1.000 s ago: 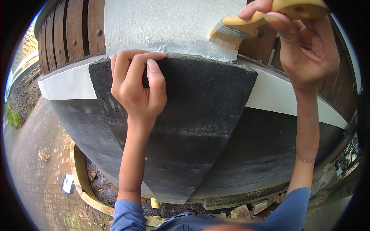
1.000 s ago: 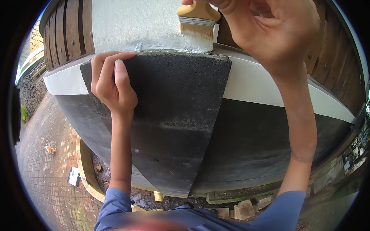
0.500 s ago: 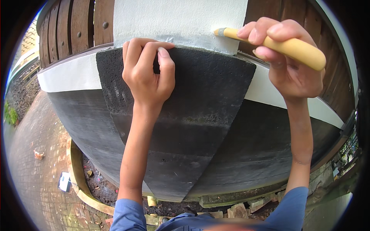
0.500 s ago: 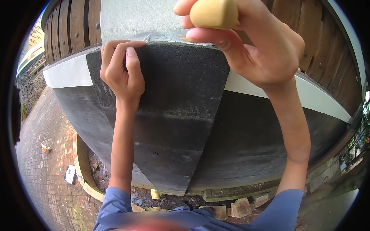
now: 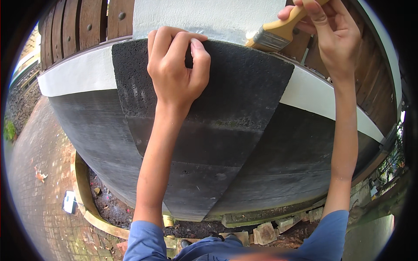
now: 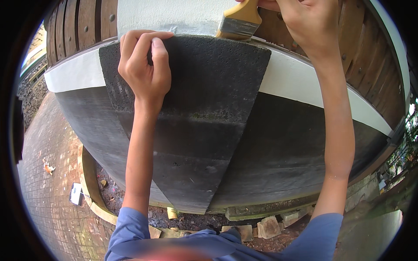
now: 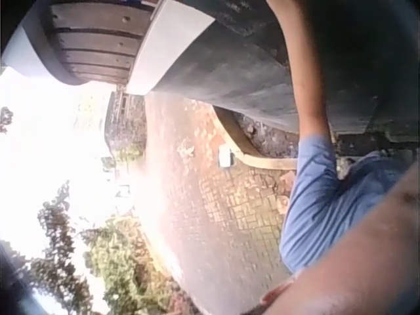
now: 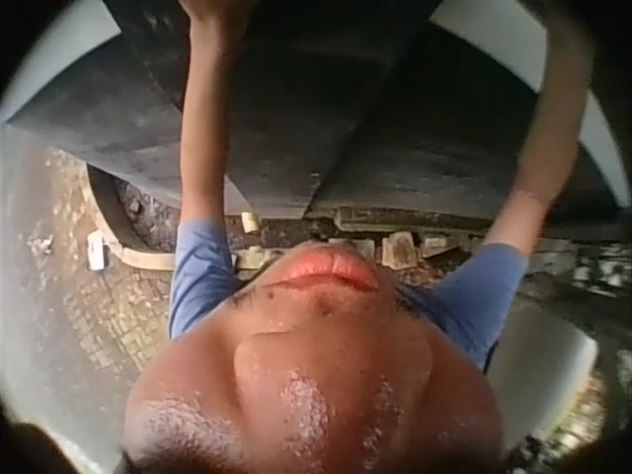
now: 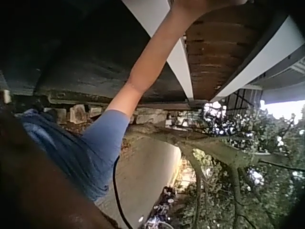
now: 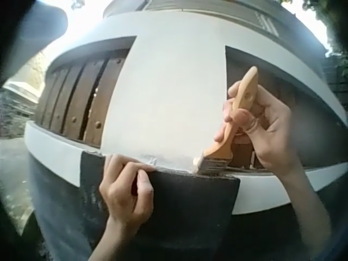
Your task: Painting the top white edge of an outdoor wall using a brush.
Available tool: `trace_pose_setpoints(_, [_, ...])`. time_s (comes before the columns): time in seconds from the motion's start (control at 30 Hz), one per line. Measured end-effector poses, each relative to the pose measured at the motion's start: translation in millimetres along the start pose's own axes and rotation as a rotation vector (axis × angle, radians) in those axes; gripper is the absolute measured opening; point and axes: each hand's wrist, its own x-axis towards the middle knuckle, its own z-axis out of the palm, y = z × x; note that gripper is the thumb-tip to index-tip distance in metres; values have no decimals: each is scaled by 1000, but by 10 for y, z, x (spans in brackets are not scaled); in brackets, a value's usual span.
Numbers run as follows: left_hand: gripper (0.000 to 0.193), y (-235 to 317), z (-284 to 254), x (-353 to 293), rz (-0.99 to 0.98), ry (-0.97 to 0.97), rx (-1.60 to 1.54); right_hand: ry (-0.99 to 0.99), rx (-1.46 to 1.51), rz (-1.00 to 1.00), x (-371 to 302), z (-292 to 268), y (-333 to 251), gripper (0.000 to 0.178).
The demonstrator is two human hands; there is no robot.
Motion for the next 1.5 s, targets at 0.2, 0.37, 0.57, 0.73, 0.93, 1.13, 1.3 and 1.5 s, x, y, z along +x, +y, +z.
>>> trace_pose_setpoints(0.2, [9, -12, 14, -13, 3, -4, -5, 157, -94, 271, 19, -31, 7, 35])
trace_pose_setpoints(0.37, [9, -38, -12, -10, 20, -10, 8, 111, 41, 71, 18, -133, 140, 36])
trace_pose_setpoints(0.57, [9, -2, 23, -8, 5, -8, -5, 145, -68, -63, 207, -177, 92, 35])
trace_pose_setpoints(0.73, [10, 0, 15, 0, 9, -5, -10, 107, -22, 139, 229, 119, -47, 38])
trace_pose_setpoints(0.93, [10, -37, -25, -23, 17, -17, 2, 48, -57, -30, 252, 199, 127, 40])
trace_pose_setpoints(1.13, [10, -37, -9, -9, 23, -10, 2, 178, -202, 135, 318, 404, -247, 39])
trace_pose_setpoints(1.3, [10, -34, 24, -18, 31, -11, -8, 166, 1057, -486, 299, 525, 382, 37])
trace_pose_setpoints(1.5, [10, -23, 25, -19, 23, -3, -11, -32, -363, -487, 51, 225, -145, 36])
